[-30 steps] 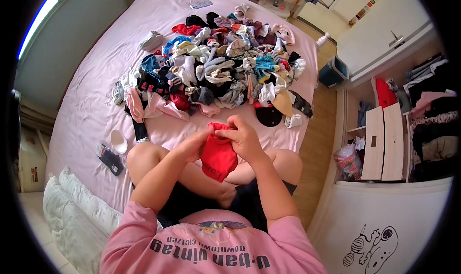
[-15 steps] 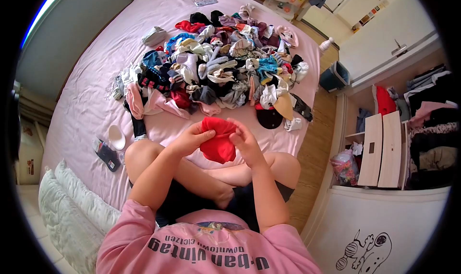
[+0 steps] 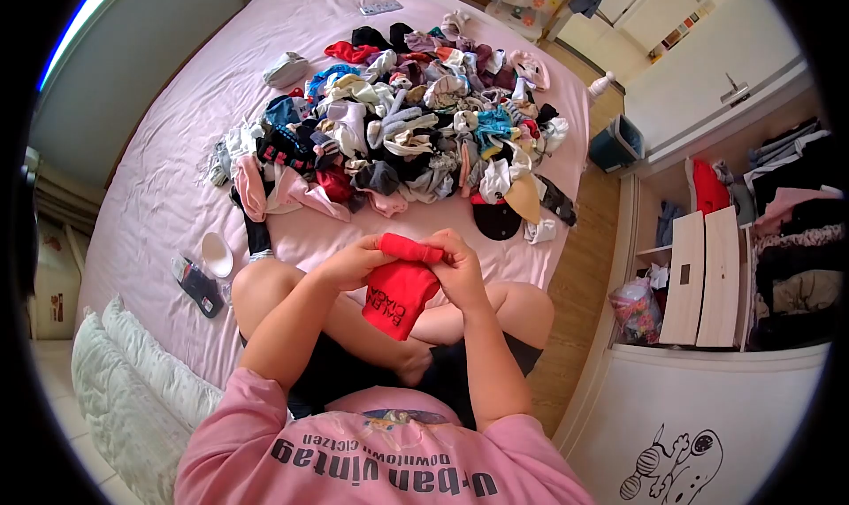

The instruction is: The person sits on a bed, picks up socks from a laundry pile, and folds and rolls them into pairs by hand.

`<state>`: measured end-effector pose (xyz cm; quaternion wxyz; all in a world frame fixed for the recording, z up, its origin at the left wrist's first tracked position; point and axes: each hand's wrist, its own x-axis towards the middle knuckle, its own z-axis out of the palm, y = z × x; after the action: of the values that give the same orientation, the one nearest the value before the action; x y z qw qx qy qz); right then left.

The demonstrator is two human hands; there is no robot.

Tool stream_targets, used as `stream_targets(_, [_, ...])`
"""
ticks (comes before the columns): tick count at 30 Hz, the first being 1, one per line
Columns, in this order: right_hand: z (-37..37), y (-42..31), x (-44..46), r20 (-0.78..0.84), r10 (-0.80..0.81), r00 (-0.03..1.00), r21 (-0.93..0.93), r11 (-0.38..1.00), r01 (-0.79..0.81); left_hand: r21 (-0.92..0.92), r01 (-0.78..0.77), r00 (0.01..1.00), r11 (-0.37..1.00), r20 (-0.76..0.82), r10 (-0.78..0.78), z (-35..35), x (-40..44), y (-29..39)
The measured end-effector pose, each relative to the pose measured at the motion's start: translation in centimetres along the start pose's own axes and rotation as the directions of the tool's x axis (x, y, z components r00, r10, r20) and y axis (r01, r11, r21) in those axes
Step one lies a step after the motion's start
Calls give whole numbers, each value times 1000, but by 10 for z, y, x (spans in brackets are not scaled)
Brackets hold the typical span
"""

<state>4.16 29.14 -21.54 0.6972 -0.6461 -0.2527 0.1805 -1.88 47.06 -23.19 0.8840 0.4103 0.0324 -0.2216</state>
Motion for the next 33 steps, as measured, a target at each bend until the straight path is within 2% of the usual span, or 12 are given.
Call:
stream_targets(3, [-1,-7,0,9,-33,999,-167,985,34,-130,9,998,991,61,-1,-6,1,-4])
stream_targets(6, [0,-13,2,4,-137,991,-334,933,130,-238,88,996,967,11,-88,0,-1,0])
stream_targets(9, [-3,-16,2,6,-160,987,-339,928,153,-211,155,985,965,-36,-166,0,-2,2])
stream_targets(12, [-4,-23,1,14,-140,990,-383,914,135,-251,144,986,957,-42,-160,0,0,1])
stream_targets(15, [-3,-22,-1,40,-154,987,-438,885,156,-389,246,969,888,65,-239,3,-1,6])
stream_targets(18, [-1,-22,-5,74,-158,985,-543,821,173,-258,117,991,959,87,-97,0,1,-6])
stream_targets(21, [2,-25,-8,113,-150,982,-621,761,188,-50,138,990,989,18,-137,3,-3,-2])
stream_targets(24, [-1,-24,-8,135,-150,979,-641,741,202,-80,96,995,992,0,-96,2,0,-4])
stream_targets(27, [-13,1,-10,68,-186,980,-474,859,195,-66,53,998,996,-41,-56,0,2,-7])
stream_targets(29, [-12,0,-12,-95,88,992,-35,995,-92,-58,-24,998,998,-61,20,4,4,-7])
stream_targets(30, [-11,0,-14,-124,243,962,206,955,-215,-54,-62,996,997,-71,58,6,4,-8])
stream_targets(33, [-5,7,-19,-66,151,986,31,988,-149,69,-119,989,991,-85,124,6,7,-12])
